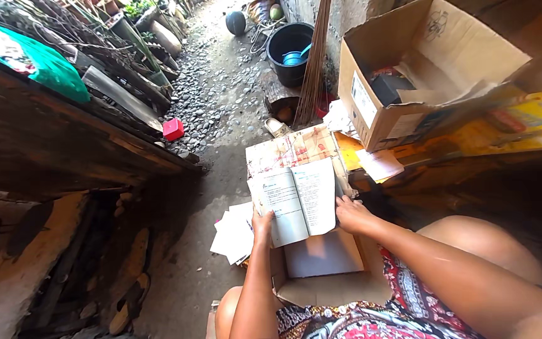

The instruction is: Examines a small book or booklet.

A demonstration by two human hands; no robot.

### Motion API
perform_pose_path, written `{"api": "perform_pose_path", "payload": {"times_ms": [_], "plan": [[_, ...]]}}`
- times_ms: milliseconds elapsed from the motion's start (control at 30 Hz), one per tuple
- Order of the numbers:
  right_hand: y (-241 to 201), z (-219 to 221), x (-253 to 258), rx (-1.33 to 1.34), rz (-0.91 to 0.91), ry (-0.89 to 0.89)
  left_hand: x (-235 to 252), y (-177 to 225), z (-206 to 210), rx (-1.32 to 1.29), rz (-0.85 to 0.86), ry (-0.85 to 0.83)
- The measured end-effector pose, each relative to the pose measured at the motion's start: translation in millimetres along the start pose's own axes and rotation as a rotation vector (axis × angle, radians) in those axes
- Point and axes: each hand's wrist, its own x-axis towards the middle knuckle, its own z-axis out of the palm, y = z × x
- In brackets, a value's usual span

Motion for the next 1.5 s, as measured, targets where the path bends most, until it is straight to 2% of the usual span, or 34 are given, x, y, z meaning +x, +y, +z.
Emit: {"api": "perform_pose_path", "payload": {"times_ms": [333,833,1500], "plan": [[-0.5,0.6,-0.6,0.001,0.001,0.007,-2.1,1.6,-0.7,0.007,0.013,-0.004],[-0.8,0.0,-0.8,0.007,0.007,-0.007,-1.8,7.6,0.6,0.164,-0.020,0.007],[-1.3,0.8,-0.7,-0.012,0.009,-0.014,-3.4,10.6,1.0,0.178,-0.037,0.012]]}}
